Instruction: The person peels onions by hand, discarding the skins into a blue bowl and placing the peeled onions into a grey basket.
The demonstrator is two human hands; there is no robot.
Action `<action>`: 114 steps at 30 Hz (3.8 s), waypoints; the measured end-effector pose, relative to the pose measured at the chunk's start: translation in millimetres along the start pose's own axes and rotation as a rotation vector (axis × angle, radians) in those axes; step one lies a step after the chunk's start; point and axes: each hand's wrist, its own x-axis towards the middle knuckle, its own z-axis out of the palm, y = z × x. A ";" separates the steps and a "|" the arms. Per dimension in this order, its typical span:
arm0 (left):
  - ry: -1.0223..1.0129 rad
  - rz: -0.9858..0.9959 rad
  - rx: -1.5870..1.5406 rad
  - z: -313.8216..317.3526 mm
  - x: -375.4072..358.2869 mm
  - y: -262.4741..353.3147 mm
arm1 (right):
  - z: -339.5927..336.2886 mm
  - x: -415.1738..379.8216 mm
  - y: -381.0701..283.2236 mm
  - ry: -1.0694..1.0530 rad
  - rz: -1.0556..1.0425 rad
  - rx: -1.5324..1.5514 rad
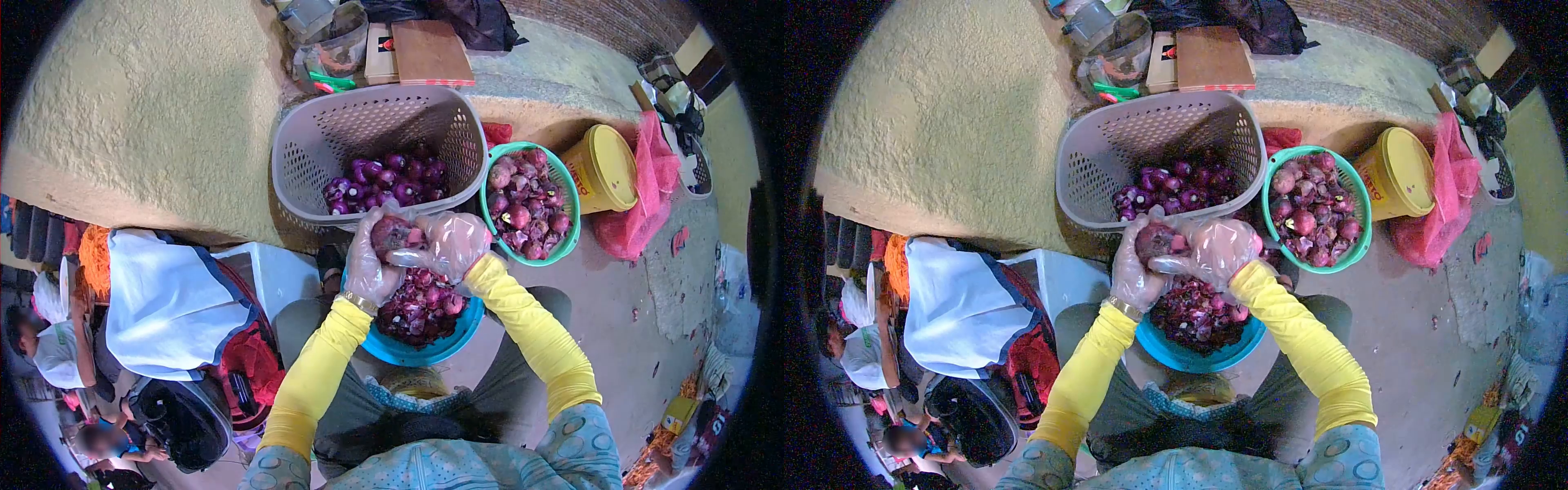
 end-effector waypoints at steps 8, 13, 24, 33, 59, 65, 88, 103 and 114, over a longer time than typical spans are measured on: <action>-0.084 0.004 -0.013 12.1 -10.9 5.9 | 28.1 -1.2 6.5 0.059 0.080 0.146; -0.225 -0.258 0.188 7.0 -1.5 31.4 | -0.3 1.3 14.3 0.069 -0.002 0.095; -0.072 0.079 -0.033 -0.3 -0.8 1.4 | 29.9 3.9 -0.9 0.094 0.026 0.084; -0.240 -0.168 0.064 9.8 -6.3 20.6 | -6.2 10.7 18.2 -0.012 -0.121 0.264; -0.149 -0.163 0.236 8.7 -8.9 20.5 | -4.8 13.5 17.7 -0.034 -0.167 0.173; 0.033 0.094 0.038 -17.1 12.6 0.1 | 29.3 8.5 9.3 0.105 -0.064 0.120; -0.110 0.041 -0.039 -0.7 4.5 2.0 | 19.9 11.2 9.7 0.076 -0.051 0.083; -0.167 0.005 0.122 -7.0 -4.5 17.3 | 16.7 12.8 19.7 -0.044 -0.017 0.269; -0.002 0.086 0.027 -10.6 7.2 0.2 | 44.2 7.6 10.1 0.067 -0.018 0.114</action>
